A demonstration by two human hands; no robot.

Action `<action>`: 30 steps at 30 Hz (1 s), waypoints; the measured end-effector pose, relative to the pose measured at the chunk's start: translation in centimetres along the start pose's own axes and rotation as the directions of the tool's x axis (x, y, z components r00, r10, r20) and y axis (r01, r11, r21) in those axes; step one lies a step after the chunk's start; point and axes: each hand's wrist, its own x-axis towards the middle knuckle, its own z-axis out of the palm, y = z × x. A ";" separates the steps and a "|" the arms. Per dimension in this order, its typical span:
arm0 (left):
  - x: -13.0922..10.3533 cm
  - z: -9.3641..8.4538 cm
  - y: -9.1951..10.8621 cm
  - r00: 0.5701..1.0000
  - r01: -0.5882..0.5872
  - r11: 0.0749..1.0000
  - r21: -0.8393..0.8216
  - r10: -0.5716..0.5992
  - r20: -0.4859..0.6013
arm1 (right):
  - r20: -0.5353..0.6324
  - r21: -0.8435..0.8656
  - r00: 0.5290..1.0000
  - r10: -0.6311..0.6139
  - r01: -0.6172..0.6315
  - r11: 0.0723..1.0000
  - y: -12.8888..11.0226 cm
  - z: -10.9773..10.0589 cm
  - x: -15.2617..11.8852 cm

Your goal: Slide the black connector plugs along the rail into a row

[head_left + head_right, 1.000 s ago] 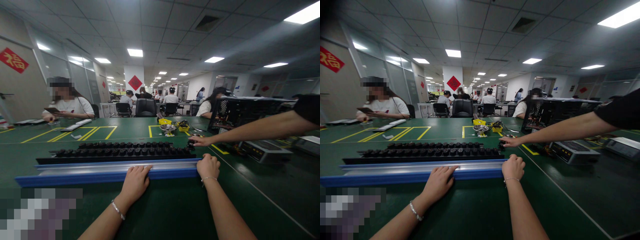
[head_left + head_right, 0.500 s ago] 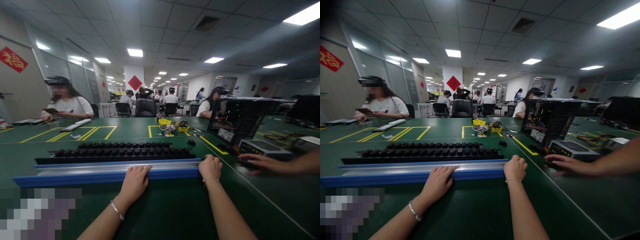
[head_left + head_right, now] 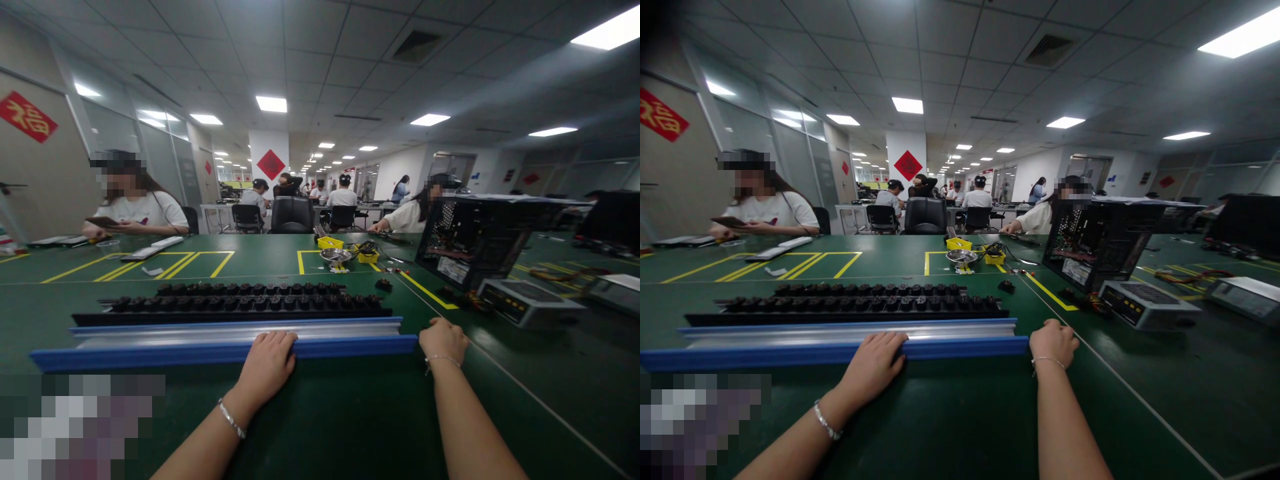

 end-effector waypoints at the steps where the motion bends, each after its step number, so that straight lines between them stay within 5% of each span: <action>1: -0.1 -0.1 -0.4 1.000 -0.004 1.000 0.002 0.004 0.012 | 0.016 0.004 1.000 0.006 -0.006 1.000 0.2 0.2 0.1; 9: -1.4 -2.4 -5.8 0.988 0.095 0.990 0.108 -0.107 0.115 | 0.112 -0.001 0.991 0.079 -0.079 0.997 0.2 0.5 0.0; 13: -1.8 -3.1 -7.7 0.945 0.253 0.958 0.132 -0.274 0.178 | 0.111 -0.011 0.991 0.070 -0.069 0.998 0.2 0.4 -0.1; 20: -2.0 -3.1 -8.3 0.950 0.247 0.961 0.128 -0.266 0.162 | -0.131 0.072 0.990 -0.043 0.053 0.996 -1.5 -1.0 -1.2; 26: -1.0 -4.4 -7.7 0.976 0.200 0.966 0.164 -0.211 0.052 | -0.326 0.156 0.891 -0.315 0.380 0.912 -4.2 -2.3 -3.5; 30: 1.3 -5.2 -8.1 0.975 0.205 0.964 0.170 -0.216 0.046 | -0.462 0.155 0.760 -0.457 0.576 0.802 -5.6 -2.5 -6.4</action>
